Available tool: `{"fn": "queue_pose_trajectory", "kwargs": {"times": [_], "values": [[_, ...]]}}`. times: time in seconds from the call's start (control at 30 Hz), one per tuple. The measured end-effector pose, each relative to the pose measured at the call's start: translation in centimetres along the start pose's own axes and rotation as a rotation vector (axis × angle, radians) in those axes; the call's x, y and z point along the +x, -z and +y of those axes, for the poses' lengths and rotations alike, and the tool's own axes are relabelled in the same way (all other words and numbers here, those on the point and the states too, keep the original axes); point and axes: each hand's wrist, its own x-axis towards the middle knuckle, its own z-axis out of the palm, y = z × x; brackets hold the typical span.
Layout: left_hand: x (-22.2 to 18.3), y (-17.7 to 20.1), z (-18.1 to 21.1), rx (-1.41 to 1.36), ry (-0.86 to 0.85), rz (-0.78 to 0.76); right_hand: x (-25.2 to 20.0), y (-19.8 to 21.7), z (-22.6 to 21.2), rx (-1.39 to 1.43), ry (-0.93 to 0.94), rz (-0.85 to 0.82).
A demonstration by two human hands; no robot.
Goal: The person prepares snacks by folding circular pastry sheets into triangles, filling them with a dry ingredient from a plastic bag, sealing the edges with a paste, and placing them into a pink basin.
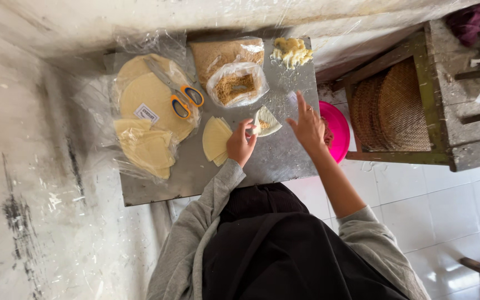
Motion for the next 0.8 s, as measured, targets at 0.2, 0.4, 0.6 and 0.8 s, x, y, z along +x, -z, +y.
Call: {"fn": "queue_pose_trajectory", "kwargs": {"times": [0.2, 0.4, 0.6, 0.8], "values": [[0.4, 0.6, 0.2, -0.023, 0.020, -0.131, -2.5, -6.9, 0.8, 0.218, 0.023, 0.302], [1.2, 1.1, 0.1, 0.046, -0.115, -0.182, -2.6, -9.3, 0.1, 0.408, 0.024, 0.239], [2.0, 1.2, 0.7, 0.179, -0.199, -0.234, -2.4, -8.8, -2.1, 0.611, 0.257, 0.263], [3.0, 0.8, 1.0, 0.159, -0.131, -0.179, -2.8, -6.2, -2.8, 0.451, 0.393, 0.254]]}}
